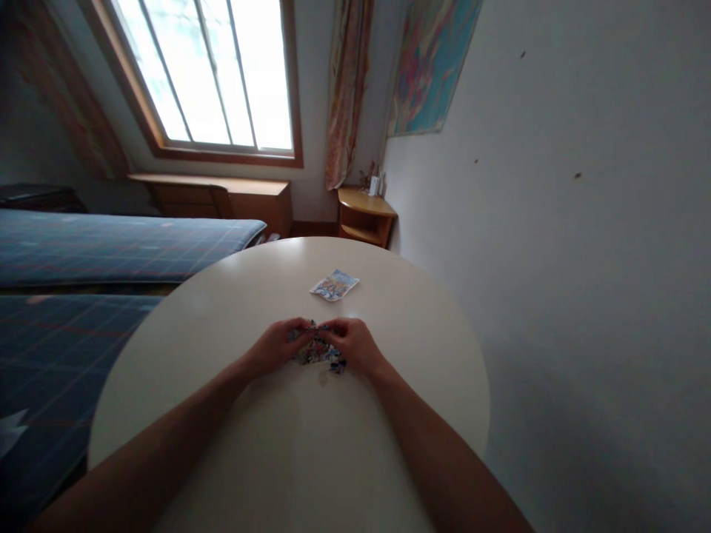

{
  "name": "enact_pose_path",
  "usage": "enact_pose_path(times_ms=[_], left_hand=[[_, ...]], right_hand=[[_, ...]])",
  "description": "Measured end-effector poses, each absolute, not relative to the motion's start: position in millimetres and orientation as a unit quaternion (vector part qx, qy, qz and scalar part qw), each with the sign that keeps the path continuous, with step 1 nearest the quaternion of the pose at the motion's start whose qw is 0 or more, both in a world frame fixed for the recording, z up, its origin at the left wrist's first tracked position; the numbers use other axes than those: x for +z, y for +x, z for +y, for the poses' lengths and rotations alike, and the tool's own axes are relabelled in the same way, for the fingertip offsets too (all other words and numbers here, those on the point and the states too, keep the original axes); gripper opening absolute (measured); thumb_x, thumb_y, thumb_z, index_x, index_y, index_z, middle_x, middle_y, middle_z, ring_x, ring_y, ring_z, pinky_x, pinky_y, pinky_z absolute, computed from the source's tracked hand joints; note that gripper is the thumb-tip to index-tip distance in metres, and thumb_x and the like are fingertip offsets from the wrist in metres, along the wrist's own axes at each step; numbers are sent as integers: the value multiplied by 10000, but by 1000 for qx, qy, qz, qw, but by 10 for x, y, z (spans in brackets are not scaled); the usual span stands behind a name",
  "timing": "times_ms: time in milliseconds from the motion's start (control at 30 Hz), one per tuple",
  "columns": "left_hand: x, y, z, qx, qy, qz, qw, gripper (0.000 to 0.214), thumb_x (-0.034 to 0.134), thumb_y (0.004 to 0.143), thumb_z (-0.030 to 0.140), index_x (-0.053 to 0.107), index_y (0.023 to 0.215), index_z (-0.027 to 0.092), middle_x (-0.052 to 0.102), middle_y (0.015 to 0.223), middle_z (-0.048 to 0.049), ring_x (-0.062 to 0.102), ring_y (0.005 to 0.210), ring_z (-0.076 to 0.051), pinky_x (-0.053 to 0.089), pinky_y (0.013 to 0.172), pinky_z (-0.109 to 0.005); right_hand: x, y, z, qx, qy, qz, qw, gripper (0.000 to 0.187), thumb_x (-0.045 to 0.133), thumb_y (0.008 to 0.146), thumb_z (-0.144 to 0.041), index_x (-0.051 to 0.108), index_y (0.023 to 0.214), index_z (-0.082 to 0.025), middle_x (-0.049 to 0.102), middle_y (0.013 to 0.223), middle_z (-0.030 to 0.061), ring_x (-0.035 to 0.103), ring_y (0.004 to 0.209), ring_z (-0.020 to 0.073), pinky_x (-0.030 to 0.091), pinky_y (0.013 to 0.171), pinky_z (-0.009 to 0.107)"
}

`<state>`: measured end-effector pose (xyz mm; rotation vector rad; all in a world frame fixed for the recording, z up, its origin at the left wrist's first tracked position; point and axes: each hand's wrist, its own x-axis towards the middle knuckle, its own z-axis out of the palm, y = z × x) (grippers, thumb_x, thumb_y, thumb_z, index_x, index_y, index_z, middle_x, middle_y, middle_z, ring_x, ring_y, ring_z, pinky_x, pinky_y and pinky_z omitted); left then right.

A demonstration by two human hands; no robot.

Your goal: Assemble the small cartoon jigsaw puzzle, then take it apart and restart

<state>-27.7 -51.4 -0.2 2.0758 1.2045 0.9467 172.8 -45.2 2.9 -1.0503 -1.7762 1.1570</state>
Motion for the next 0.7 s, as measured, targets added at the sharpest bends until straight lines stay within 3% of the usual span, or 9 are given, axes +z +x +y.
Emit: enact_pose_path(times_ms=[167,333,700], left_hand=[[20,-266,-534,341,775,457,271,259,542,894,373,697,840,173,711,769,-26,617,716,-161,467,674,-244],[54,-254,-542,334,773,476,253,262,539,885,367,687,806,166,699,736,-29,599,679,-159,445,639,-243],[67,-242,-556,329,762,517,210,243,562,865,352,683,750,176,690,684,-19,580,622,-149,398,592,-239]], right_hand=[[9,1726,-444,496,-409,-654,398,380,776,717,-419,715,973,-145,764,883,78,705,790,195,544,752,321],[13,1725,-435,479,-421,-664,389,362,766,723,-429,717,925,-133,757,845,80,694,729,180,539,698,309],[-25,1716,-434,510,-402,-635,419,365,836,627,-433,712,828,-156,757,804,47,700,730,170,551,744,316]])
